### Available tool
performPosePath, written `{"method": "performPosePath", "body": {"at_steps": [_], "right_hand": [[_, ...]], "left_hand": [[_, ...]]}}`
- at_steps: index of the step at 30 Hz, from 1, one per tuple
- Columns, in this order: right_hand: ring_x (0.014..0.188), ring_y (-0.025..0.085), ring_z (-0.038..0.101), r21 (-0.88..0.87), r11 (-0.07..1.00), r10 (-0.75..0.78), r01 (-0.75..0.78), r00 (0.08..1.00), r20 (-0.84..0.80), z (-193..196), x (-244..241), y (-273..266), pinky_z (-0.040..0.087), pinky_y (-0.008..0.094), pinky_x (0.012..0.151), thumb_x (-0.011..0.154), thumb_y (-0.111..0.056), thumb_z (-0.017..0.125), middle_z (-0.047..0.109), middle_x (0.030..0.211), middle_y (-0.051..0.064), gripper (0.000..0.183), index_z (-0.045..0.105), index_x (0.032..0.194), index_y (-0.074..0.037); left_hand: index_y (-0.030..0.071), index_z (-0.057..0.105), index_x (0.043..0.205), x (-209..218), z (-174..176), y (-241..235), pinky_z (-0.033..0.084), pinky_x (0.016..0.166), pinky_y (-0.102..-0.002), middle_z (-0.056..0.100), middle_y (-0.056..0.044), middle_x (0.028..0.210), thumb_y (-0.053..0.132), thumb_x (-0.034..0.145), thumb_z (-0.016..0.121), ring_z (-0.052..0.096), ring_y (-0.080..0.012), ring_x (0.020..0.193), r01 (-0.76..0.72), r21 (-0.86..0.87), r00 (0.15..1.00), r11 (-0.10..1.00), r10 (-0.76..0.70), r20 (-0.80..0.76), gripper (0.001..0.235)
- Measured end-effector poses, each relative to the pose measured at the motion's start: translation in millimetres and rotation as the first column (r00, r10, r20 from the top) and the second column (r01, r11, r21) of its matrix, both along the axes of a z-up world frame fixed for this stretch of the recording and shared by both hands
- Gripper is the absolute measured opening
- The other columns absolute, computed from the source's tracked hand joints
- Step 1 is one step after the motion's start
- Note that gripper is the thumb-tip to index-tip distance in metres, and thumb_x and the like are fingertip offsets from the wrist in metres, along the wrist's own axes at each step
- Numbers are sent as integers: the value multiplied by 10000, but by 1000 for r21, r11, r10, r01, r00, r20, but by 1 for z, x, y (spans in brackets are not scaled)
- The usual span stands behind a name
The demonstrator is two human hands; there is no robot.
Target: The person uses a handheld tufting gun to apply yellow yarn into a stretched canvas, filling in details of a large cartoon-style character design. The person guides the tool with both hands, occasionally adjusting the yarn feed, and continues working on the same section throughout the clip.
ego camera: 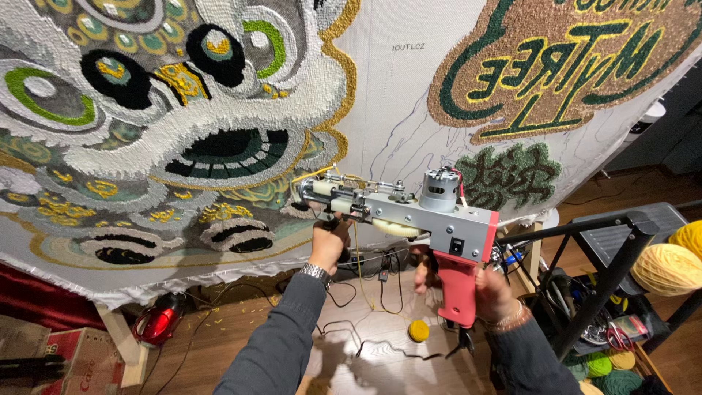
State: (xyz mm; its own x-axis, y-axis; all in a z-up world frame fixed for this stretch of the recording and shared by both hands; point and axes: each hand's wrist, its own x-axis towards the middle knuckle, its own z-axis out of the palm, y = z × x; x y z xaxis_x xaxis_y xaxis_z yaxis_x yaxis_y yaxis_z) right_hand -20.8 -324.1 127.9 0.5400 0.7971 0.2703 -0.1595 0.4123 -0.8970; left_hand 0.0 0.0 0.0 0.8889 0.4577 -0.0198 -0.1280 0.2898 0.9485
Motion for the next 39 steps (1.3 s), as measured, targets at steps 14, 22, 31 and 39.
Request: {"method": "performPosePath", "body": {"at_steps": [14, 22, 31, 39], "right_hand": [[730, 173, 574, -724, 672, 233, 152, 886, 402, -158, 98, 166, 507, 355, 687, 1042, -275, 646, 656, 882, 158, 270, 662, 1087, -10], [1021, 349, 733, -606, 61, 260, 793, 574, 777, -170, 86, 35, 580, 453, 892, 842, -531, 683, 765, 1065, 186, 534, 758, 1124, -83], [1031, 451, 702, -527, -387, -210, 756, 485, 849, -140, -49, -10, 551, 501, 922, 981, -456, 597, 746, 1109, 230, 451, 766, 1130, -66], [1027, 260, 692, 173, 278, -499, 945, -12, 866, 104, 53, 99, 538, 372, 922, 1185, -206, 475, 711, 1062, 177, 313, 689, 1142, 19]], "left_hand": [[105, 630, 847, -40, 64, 39, 391, 511, -312, 508, 26, 596, 218, 960, 677, 492, -118, 524, 160, -218, 979, 963, -126, 162, 166], [69, 680, 1080, -103, 76, 248, 445, 549, -317, 489, 20, 611, 249, 916, 745, 475, -120, 521, 166, -85, 944, 982, -133, 303, 252], [32, 607, 889, -177, 62, 379, 424, 536, -330, 493, 1, 615, 257, 1006, 690, 452, -128, 512, 91, 35, 988, 995, -94, 124, 267], [75, 551, 690, -191, 43, 361, 399, 519, -340, 423, 14, 546, 234, 974, 695, 440, -138, 489, 176, -72, 965, 982, -158, 209, 356]]}}
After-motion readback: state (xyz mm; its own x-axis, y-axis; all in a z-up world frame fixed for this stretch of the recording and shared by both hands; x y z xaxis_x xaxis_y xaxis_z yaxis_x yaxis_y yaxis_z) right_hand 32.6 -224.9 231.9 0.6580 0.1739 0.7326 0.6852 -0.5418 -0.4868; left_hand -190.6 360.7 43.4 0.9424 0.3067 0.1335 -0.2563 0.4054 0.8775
